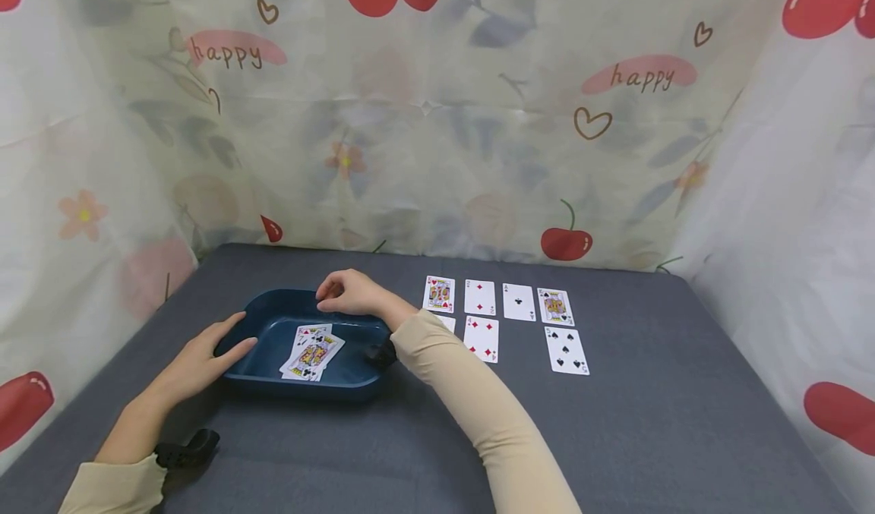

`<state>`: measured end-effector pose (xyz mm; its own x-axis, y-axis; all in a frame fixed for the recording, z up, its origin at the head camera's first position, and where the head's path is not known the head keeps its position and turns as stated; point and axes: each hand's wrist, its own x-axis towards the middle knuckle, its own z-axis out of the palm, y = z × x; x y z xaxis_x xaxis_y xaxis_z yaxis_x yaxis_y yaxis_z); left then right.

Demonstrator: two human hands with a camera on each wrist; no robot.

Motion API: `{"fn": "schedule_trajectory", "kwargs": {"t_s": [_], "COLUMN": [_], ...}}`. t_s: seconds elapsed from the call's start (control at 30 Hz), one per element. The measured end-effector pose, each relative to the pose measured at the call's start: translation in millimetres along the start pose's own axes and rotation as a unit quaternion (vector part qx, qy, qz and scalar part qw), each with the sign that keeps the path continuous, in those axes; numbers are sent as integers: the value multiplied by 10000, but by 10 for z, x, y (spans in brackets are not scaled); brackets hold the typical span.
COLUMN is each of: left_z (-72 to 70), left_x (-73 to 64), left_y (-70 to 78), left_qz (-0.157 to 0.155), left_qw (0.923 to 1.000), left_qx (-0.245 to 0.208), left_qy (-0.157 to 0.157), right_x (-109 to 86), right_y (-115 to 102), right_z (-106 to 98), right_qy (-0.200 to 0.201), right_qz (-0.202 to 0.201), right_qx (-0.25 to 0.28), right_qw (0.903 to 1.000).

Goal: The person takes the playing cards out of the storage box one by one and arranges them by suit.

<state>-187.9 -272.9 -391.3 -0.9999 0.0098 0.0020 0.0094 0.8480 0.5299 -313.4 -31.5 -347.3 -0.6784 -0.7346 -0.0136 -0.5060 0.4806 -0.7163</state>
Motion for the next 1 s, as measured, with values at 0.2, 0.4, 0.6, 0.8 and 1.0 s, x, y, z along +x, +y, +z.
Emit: {"fn": "schedule_trajectory", "kwargs": {"t_s": [0.2, 0.4, 0.6, 0.8, 1.0], "left_z": [5, -1, 13, 28, 24], "left_x": [-6, -8, 6, 8, 2], "left_y": [-8, 3, -7, -16, -16], "left_qz": [-30, -55, -81, -71, -57], "left_qw": [10000, 10000, 10000, 10000, 10000], "left_qx": [-30, -40, -31, -20, -30], "left_qy": [-29, -47, -44, -9, -18], "right_x": [117, 193, 228, 219, 215], "right_y": [11, 22, 42, 76, 99], "right_z": [114, 228, 319, 402, 477], "right_qy": [-276, -481, -623, -674, -629], "right_qz": [445, 651, 683, 797, 922], "right_qx": [86, 169, -223, -778, -1166], "right_qw": [9986, 9966, 9955, 9915, 9869]}}
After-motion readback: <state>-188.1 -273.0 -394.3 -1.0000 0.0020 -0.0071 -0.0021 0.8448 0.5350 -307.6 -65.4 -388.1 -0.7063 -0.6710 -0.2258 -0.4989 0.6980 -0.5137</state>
